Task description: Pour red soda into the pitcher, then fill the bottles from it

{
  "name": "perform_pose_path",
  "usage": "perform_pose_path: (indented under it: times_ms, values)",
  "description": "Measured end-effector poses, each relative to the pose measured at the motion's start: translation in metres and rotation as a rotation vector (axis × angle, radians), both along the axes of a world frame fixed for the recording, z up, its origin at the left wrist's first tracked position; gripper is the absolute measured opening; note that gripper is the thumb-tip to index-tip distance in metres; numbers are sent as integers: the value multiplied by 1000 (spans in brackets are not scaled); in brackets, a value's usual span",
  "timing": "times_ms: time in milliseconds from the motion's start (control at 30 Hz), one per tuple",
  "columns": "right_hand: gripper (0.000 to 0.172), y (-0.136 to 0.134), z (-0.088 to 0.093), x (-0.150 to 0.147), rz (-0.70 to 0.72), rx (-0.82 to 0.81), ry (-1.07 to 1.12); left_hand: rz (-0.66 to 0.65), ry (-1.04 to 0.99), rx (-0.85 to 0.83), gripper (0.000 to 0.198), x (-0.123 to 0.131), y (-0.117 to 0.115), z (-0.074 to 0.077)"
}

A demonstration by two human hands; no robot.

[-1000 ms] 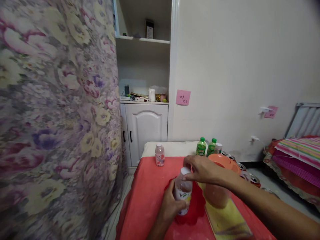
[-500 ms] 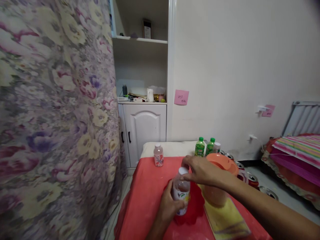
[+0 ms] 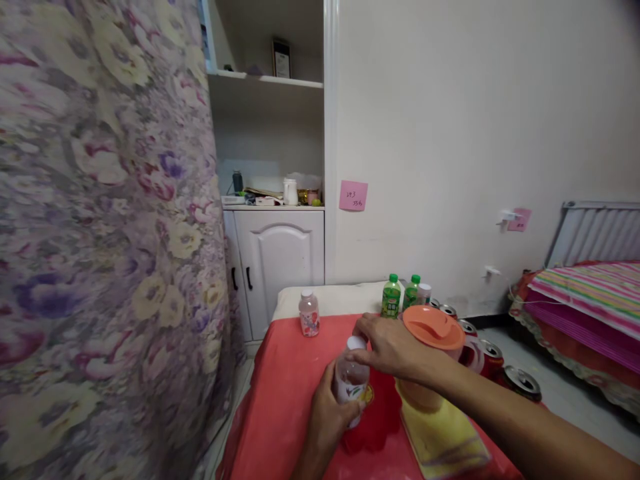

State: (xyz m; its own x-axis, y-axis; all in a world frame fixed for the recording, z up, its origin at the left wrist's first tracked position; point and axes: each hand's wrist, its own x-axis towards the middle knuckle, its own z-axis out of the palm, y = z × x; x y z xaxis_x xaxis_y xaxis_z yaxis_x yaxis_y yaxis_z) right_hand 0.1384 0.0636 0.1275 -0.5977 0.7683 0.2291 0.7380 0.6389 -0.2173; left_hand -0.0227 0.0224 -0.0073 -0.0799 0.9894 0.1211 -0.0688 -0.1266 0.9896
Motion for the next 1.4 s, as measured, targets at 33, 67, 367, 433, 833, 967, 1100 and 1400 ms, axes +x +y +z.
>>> perform_pose_path:
  times_ms: [33, 67, 367, 433, 833, 967, 1100, 1400]
  values:
    - [45, -1, 1, 1, 12, -3, 7, -5, 0, 0, 71, 0, 0, 1]
    - [48, -1, 1, 2, 36, -9, 20, -14, -3, 0, 71, 0, 0, 1]
    - [32, -6, 4, 0, 62, -34, 51, -4, 33, 10, 73, 1, 3, -6]
    - [33, -5, 1, -3, 57, -27, 58, 7, 34, 20, 74, 1, 4, -8]
    - [39, -2, 4, 3, 105, -54, 54, 22, 66, 10, 72, 1, 2, -6]
    - [32, -3, -1, -1, 71, -50, 50, 35, 65, 5, 71, 6, 0, -3]
    - [32, -4, -7, -4, 39, -47, 65, 96, 84, -23, 71, 9, -2, 3]
    - [45, 5, 3, -5, 117, -27, -1, 58, 55, -7, 71, 6, -5, 11]
